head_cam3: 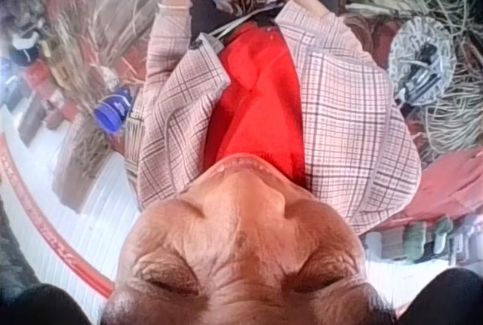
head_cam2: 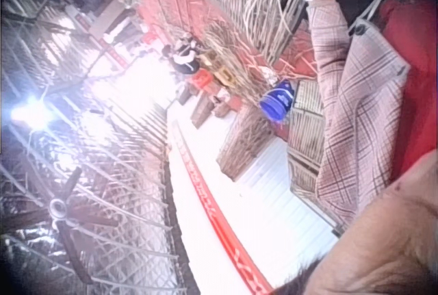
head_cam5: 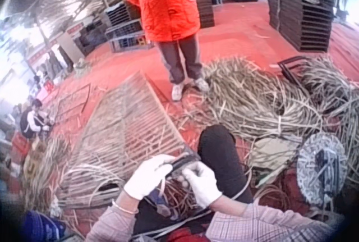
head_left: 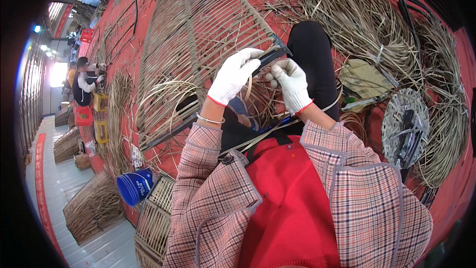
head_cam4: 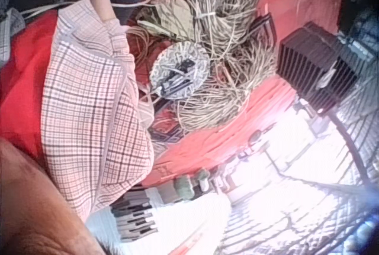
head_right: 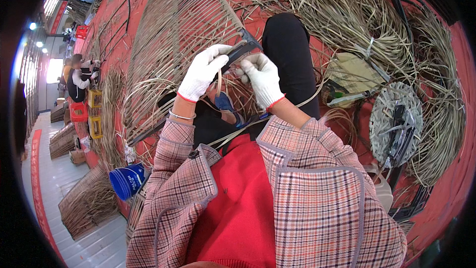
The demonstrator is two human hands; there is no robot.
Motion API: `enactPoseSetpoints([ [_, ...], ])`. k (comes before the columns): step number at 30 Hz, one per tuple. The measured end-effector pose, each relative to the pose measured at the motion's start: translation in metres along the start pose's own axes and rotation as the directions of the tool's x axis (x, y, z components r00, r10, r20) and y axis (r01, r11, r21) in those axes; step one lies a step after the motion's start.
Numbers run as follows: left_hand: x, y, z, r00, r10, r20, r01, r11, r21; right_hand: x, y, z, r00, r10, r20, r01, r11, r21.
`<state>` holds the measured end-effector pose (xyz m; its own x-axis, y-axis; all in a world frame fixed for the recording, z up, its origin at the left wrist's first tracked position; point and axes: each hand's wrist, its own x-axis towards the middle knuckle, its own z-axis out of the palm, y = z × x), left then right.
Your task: The person weaves thin bamboo strips into a metal chair frame, threading them through the ribs and securing them with a pneumatic stapler. They repeatedly adjust the strips and staple them in place while seated on the floor.
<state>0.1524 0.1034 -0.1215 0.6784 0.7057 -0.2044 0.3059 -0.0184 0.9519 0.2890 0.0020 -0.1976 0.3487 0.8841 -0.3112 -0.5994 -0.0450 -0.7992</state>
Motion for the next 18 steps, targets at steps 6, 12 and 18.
enactPoseSetpoints([
  [6, 0.001, 0.001, -0.002, 0.999, 0.038, 0.008, -0.038, 0.997, 0.064, 0.006, 0.001, 0.0, 0.988, -0.155, 0.015, 0.15, 0.913, -0.38],
  [12, -0.001, 0.007, -0.003, 0.999, 0.045, -0.011, -0.044, 0.996, 0.075, 0.007, -0.005, 0.002, 0.991, -0.065, 0.113, 0.064, 0.998, 0.019],
  [18, -0.002, 0.012, -0.002, 0.999, 0.049, 0.007, -0.049, 0.999, 0.004, 0.008, -0.012, 0.006, 0.995, -0.087, 0.05, 0.084, 0.995, 0.052],
])
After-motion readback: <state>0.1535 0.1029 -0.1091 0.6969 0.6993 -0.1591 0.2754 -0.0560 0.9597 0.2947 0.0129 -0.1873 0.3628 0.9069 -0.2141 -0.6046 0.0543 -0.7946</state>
